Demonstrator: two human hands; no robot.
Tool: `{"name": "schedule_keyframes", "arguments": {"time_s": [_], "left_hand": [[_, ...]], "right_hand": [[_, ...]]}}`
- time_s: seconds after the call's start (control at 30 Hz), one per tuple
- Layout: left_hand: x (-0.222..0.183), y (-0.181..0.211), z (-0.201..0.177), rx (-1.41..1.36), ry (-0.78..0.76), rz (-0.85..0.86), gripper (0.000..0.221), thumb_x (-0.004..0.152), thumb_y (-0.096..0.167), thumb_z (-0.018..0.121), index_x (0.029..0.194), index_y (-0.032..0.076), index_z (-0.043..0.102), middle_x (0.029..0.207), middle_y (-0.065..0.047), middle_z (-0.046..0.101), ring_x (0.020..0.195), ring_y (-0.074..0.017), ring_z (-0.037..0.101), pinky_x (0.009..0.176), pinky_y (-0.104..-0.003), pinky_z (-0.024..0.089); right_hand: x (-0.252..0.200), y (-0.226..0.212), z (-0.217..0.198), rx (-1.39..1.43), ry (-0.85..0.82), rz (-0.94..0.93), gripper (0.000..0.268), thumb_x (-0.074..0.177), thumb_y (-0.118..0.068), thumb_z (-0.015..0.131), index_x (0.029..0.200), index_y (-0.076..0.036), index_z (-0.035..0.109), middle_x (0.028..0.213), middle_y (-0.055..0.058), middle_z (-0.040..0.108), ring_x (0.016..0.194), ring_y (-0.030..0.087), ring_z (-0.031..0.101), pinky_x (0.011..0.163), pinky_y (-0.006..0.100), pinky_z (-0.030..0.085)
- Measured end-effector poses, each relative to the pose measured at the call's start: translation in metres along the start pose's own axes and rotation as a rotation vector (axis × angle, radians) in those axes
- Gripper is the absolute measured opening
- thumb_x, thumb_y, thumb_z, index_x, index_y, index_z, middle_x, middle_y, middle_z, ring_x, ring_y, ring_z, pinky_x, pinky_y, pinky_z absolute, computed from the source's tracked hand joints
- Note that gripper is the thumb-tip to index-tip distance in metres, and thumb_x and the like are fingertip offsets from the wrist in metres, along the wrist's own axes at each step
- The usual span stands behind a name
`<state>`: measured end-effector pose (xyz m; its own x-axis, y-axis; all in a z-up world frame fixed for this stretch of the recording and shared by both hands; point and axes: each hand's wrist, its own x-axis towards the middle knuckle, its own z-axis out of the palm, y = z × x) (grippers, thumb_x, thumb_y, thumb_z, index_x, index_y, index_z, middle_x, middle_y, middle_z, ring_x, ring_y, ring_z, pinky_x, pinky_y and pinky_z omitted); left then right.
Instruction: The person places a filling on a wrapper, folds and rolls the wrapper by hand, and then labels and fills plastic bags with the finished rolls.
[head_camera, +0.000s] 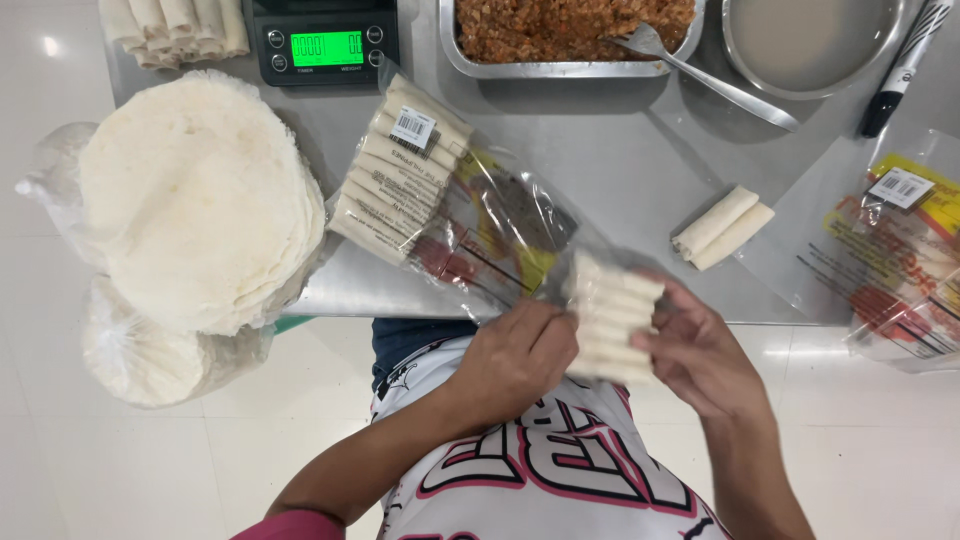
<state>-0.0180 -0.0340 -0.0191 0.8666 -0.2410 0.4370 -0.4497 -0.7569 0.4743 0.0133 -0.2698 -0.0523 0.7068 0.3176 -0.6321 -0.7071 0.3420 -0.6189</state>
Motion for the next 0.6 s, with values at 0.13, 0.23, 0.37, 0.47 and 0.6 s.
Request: {"name": "schedule_keyframes", "arguments": {"time_s": [0.13, 0.23, 0.37, 0.47, 0.6], "left_hand": [[0.013, 0.0, -0.01, -0.003, -0.025, 0.001, 0.009, 0.094, 0.006, 0.065, 0.085, 0.003, 0.064, 0.072, -0.009, 0.053, 0.062, -0.0248, 0.061, 0.05, -0.03, 0.052], [0.031, 0.0, -0.011, 0.017, -0.006, 0.036, 0.008, 0.093, 0.003, 0.065, 0.086, 0.001, 0.065, 0.072, -0.011, 0.053, 0.063, -0.0271, 0.062, 0.051, -0.032, 0.052], [0.036, 0.008, -0.017, 0.005, 0.026, 0.103, 0.018, 0.1, 0.01, 0.058, 0.086, 0.0, 0.065, 0.078, -0.014, 0.055, 0.07, -0.0298, 0.064, 0.058, -0.034, 0.054], [0.034, 0.008, -0.016, -0.056, 0.058, 0.109, 0.019, 0.099, 0.008, 0.055, 0.083, 0.0, 0.064, 0.075, -0.014, 0.052, 0.065, -0.0299, 0.06, 0.054, -0.033, 0.051], [0.025, -0.004, -0.002, -0.066, 0.089, 0.145, 0.019, 0.099, 0.007, 0.053, 0.089, -0.002, 0.067, 0.078, -0.015, 0.053, 0.069, -0.0309, 0.061, 0.058, -0.034, 0.053]], "right_hand": [[0.004, 0.012, 0.039, -0.025, 0.119, -0.195, 0.073, 0.077, 0.014, 0.066, 0.146, -0.005, 0.05, 0.122, 0.025, 0.068, 0.1, 0.036, 0.074, 0.077, 0.048, 0.067], [-0.006, 0.007, 0.097, -0.05, 0.17, -0.193, 0.075, 0.078, 0.011, 0.068, 0.148, -0.005, 0.048, 0.126, 0.027, 0.068, 0.104, 0.037, 0.072, 0.082, 0.049, 0.066], [0.036, 0.029, 0.083, -0.458, 0.12, -0.324, 0.068, 0.084, 0.007, 0.068, 0.148, 0.001, 0.049, 0.121, 0.027, 0.07, 0.111, 0.031, 0.067, 0.093, 0.045, 0.06], [0.061, 0.018, 0.102, -0.321, 0.048, -0.322, 0.066, 0.087, 0.005, 0.069, 0.149, -0.003, 0.051, 0.112, 0.016, 0.067, 0.102, 0.023, 0.065, 0.094, 0.039, 0.06], [0.078, -0.006, 0.161, -0.12, -0.063, -0.324, 0.064, 0.09, 0.002, 0.07, 0.151, -0.01, 0.053, 0.098, 0.0, 0.062, 0.088, 0.01, 0.062, 0.095, 0.03, 0.061]]}}
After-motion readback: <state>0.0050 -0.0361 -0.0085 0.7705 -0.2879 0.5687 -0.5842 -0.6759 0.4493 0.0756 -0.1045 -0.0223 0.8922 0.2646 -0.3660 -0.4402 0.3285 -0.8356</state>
